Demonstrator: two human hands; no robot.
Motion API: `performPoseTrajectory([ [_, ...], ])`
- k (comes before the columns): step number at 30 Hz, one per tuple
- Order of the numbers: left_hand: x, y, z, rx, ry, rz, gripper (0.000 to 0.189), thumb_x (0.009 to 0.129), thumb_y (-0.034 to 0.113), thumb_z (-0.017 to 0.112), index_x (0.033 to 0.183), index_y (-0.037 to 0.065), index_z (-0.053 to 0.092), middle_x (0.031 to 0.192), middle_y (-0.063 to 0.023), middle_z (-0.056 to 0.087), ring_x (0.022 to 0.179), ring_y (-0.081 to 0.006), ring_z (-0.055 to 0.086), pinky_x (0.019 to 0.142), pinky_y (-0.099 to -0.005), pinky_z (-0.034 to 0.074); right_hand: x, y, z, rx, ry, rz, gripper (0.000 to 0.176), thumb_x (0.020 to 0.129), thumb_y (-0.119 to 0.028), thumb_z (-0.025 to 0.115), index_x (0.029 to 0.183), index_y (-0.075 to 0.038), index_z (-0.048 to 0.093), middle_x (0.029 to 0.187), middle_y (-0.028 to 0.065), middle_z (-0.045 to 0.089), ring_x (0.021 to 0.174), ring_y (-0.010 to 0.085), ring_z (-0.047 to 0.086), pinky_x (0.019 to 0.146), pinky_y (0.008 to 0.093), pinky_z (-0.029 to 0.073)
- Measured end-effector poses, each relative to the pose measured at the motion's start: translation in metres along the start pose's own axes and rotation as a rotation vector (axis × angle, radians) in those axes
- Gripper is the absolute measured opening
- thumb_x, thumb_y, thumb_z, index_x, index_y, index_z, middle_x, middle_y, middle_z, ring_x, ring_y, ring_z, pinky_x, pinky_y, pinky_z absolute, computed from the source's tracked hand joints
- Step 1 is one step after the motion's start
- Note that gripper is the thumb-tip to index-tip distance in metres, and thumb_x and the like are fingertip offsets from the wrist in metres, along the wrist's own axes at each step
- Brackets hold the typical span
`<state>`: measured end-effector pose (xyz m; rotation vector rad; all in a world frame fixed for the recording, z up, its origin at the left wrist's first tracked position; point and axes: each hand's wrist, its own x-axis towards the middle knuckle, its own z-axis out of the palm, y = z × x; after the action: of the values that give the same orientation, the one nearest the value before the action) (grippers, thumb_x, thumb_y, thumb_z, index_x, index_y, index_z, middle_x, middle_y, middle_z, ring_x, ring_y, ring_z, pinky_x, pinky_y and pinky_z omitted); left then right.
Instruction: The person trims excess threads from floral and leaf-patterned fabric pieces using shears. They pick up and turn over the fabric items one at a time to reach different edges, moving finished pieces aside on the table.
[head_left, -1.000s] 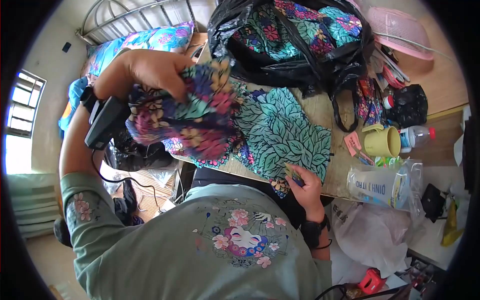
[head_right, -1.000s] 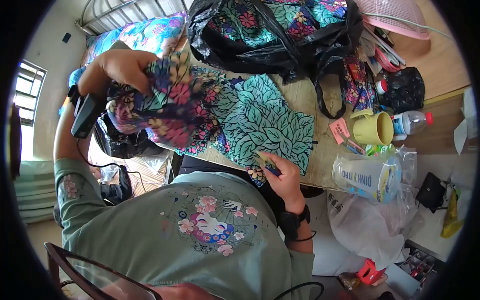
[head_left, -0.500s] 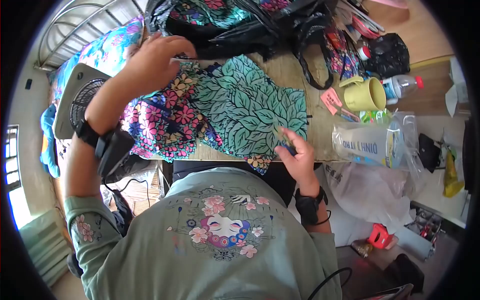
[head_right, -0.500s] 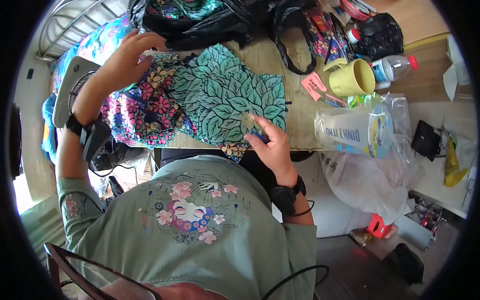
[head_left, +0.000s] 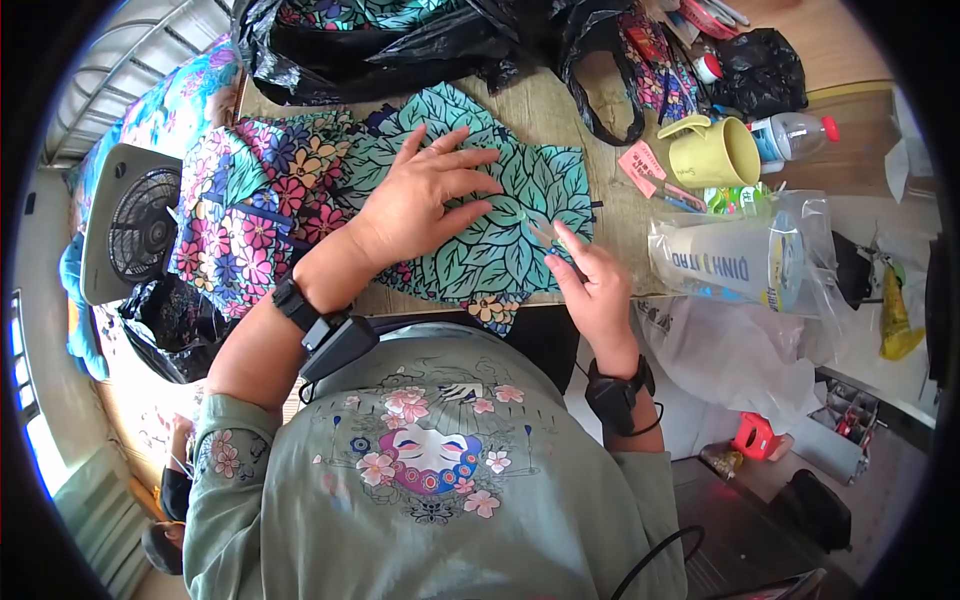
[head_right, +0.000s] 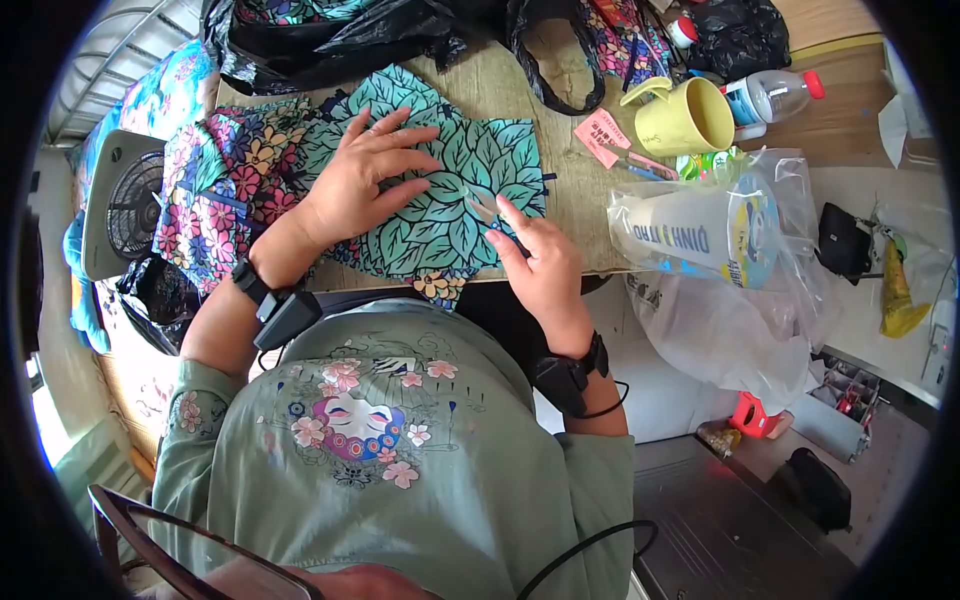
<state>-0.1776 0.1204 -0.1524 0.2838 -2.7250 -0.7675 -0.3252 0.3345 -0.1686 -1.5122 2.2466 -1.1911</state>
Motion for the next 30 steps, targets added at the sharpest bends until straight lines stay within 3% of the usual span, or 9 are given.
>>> performPoseTrajectory([
  [5,-0.0048,0.0010,0.0040,0.102,0.039,-0.007,0.030,0.082,0.025,0.070,0.112,0.024,0.067,0.138,0.0001,0.050,0.135,-0.0305,0.036,0.112,-0.0529,0.019,0.0000,-0.0062,-0.0008,-0.038,-0.039,0.055,0.033,0.085,-0.016,0.069,0.117,-0.012,0.066,0.063,0.0065,0.048,0.056,0.0172,0.046,0.054,0.0300,0.039],
  [22,-0.0041,-0.0025,0.0081,0.131,0.023,-0.010,0.031,0.082,0.026,0.068,0.114,0.026,0.067,0.143,-0.0003,0.045,0.134,-0.0307,0.036,0.112,-0.0530,0.021,0.0030,-0.0045,0.0067,-0.061,-0.003,0.069,0.031,0.085,-0.018,0.069,0.116,-0.013,0.068,0.065,0.0083,0.053,0.056,0.0186,0.050,0.055,0.0304,0.041],
  [30,-0.0058,0.0045,0.0058,0.196,0.089,0.033,0.031,0.081,0.025,0.070,0.110,0.032,0.068,0.146,0.0017,0.039,0.137,-0.0292,0.033,0.111,-0.0558,0.022,0.0020,-0.0085,0.0037,-0.039,-0.022,0.082,0.031,0.085,-0.018,0.068,0.116,-0.013,0.067,0.064,0.0081,0.052,0.056,0.0187,0.049,0.054,0.0306,0.041],
])
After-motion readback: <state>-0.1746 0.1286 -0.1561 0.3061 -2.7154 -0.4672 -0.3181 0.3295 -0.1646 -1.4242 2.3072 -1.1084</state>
